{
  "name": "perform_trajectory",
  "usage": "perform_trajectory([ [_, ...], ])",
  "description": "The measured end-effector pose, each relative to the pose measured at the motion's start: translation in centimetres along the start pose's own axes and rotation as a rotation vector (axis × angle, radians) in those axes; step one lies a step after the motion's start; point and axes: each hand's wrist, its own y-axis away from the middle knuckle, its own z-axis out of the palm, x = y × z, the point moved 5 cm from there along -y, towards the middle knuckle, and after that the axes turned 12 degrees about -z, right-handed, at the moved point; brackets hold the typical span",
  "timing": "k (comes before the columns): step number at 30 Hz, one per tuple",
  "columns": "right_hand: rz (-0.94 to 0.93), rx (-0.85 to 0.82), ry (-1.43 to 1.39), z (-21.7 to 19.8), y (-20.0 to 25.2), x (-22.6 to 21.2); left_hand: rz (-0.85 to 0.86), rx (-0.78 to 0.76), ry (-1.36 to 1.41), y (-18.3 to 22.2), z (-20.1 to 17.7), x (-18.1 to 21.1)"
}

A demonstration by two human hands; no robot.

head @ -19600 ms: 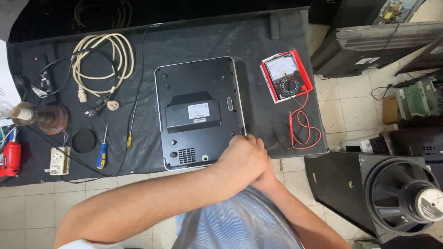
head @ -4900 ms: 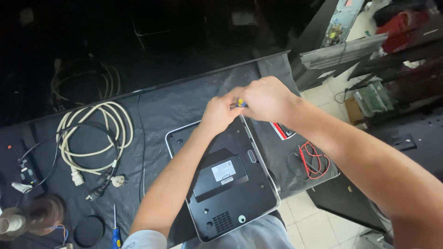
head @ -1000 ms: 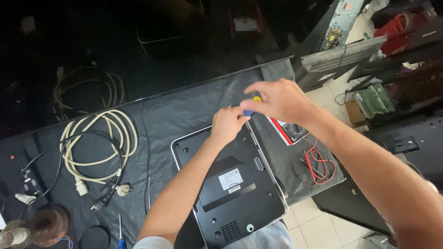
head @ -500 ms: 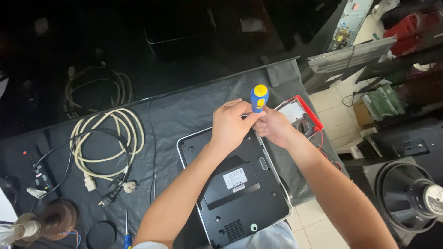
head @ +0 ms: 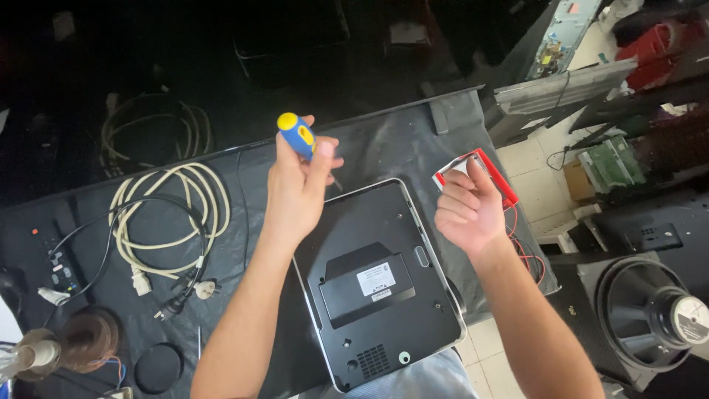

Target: Disassembling an electronic device by removing screws and the back cover, then cleaning internal components with a cloth.

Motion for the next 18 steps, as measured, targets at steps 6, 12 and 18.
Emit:
perform_trajectory([
  [6, -0.023, -0.004, -0.080, -1.0, 0.6, 3.0, -0.024, -0.014, -0.106, 0.2, 0.5, -3.6],
  [12, -0.044, -0.062, -0.161, -0.1, 0.5, 4.4, -0.076, -0.008, -0.167, -0.1, 1.7, -6.9],
  [18, -0.072, -0.105, -0.198, 1.5, 0.6, 5.6, -0.084, -0.012, -0.307, 0.6, 2.3, -6.6],
])
